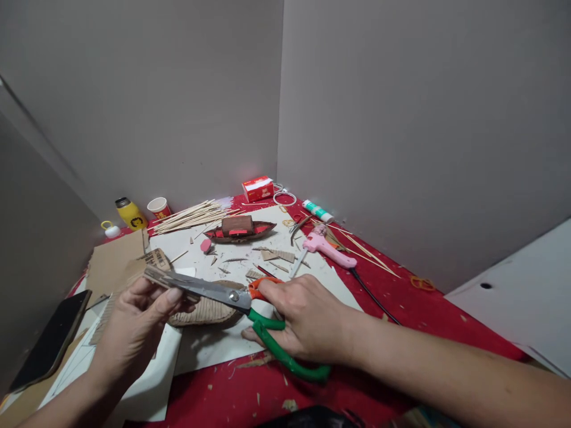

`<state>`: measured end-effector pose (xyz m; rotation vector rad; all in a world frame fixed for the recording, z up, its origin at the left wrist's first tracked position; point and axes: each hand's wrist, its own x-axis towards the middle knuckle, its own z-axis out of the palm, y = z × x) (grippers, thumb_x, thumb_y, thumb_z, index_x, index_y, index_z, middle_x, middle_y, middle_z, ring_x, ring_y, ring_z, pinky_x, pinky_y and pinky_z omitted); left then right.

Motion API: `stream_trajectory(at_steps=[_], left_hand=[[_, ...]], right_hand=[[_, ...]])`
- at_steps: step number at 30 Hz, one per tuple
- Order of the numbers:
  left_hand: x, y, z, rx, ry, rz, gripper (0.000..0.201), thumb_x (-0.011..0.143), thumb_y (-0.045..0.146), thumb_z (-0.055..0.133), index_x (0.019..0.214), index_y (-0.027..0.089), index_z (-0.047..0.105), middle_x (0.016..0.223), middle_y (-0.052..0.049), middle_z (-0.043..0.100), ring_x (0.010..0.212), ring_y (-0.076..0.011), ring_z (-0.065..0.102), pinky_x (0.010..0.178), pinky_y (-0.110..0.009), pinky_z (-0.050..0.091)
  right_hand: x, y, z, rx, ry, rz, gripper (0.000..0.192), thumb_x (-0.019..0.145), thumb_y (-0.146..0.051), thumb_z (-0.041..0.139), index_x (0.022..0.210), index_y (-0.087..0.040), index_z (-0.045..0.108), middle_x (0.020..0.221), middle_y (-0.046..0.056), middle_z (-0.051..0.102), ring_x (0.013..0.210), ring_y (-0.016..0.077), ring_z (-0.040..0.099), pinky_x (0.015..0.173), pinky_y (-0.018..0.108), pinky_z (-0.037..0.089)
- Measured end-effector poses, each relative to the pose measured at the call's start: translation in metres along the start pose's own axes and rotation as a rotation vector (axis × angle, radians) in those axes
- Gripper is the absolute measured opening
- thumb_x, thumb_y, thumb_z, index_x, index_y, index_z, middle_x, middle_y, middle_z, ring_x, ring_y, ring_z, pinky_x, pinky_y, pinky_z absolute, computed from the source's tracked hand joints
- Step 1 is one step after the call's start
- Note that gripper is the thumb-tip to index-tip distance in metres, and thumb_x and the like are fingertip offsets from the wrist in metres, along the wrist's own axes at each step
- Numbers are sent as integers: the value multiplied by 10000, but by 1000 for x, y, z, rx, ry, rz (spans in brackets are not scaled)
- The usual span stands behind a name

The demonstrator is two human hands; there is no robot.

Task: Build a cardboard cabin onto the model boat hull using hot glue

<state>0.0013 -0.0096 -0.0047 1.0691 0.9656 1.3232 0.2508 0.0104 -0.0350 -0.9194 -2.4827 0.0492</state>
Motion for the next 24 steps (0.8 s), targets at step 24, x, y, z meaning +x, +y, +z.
stream_trajectory(at_steps=[24], left_hand=[[-2, 0, -2, -7, -180, -114, 220, 779, 268, 766, 987, 208, 728, 842, -36, 753, 733, -128, 678, 705, -224, 564]], right_hand=[[-11, 7, 10, 20, 80, -4, 332, 932, -507, 476, 799, -203, 463, 551, -21, 558, 433, 128, 498, 467, 268, 282]])
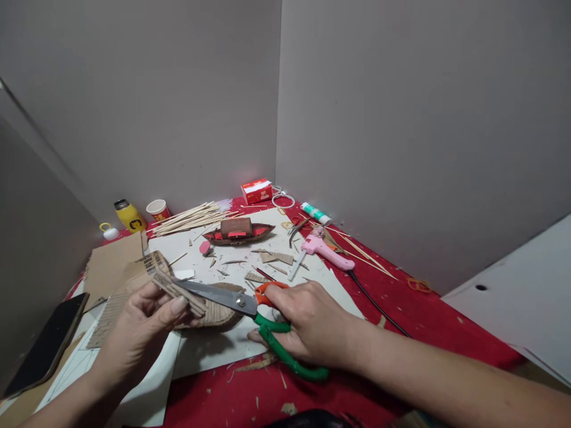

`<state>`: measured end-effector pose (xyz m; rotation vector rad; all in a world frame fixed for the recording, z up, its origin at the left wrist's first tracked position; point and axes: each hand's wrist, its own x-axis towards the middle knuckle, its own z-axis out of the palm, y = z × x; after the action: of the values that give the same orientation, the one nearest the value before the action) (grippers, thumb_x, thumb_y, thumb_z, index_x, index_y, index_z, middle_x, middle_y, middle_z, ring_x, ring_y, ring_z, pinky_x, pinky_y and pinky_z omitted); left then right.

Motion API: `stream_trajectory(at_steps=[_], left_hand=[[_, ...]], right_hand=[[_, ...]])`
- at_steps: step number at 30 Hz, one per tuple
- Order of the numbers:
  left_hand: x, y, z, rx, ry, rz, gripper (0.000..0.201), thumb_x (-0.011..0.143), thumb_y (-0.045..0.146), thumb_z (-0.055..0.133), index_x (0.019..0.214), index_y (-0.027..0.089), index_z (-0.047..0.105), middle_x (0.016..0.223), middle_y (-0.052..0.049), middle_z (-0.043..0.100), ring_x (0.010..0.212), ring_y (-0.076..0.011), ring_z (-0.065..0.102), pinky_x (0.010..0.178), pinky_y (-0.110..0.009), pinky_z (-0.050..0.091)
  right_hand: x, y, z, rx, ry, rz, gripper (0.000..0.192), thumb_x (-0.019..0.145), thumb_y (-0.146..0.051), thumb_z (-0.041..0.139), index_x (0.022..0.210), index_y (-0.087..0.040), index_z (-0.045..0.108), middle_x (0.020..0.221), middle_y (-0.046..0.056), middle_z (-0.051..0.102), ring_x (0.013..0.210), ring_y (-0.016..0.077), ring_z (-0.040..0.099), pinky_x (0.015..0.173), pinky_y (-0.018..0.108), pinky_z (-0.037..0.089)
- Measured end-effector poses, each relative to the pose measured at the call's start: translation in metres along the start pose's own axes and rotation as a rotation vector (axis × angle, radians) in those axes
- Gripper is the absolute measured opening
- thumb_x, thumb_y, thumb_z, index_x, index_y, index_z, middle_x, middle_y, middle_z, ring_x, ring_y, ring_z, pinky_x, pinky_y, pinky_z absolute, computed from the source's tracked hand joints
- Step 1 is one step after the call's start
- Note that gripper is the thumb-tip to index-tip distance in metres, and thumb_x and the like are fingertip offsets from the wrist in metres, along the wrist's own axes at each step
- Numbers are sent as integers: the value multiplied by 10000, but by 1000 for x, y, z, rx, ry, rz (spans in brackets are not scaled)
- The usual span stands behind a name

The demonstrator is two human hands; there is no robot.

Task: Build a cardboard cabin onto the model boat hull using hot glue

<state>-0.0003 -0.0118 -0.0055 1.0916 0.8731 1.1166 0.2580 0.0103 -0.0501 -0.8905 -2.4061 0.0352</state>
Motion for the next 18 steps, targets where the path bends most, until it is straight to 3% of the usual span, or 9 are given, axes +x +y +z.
stream_trajectory(at_steps=[8, 13, 18], left_hand=[[0, 17, -2, 1, -111, -91, 185, 769, 254, 764, 924, 164, 716, 774, -41, 706, 655, -108, 638, 639, -209, 557], [5, 31, -9, 1, -64, -45, 166, 776, 257, 751, 910, 168, 709, 717, -10, 652, 616, -95, 609, 612, -198, 553], [9, 37, -22, 80, 25, 25, 210, 807, 245, 716, 1014, 212, 710, 838, 0, 642, 661, -86, 591, 626, -198, 557]], right_hand=[[-5, 2, 0, -10, 62, 11, 284, 930, -470, 504, 813, -219, 437, 530, -53, 488, 434, 114, 466, 478, 249, 290], [-20, 13, -10, -110, 123, -38, 234, 906, -389, 550, 789, -229, 426, 534, -40, 481, 426, 124, 451, 465, 262, 271], [-60, 37, -29, -206, 14, 180, 144, 847, -359, 609, 905, -233, 571, 591, 32, 612, 470, 198, 551, 473, 297, 301]])
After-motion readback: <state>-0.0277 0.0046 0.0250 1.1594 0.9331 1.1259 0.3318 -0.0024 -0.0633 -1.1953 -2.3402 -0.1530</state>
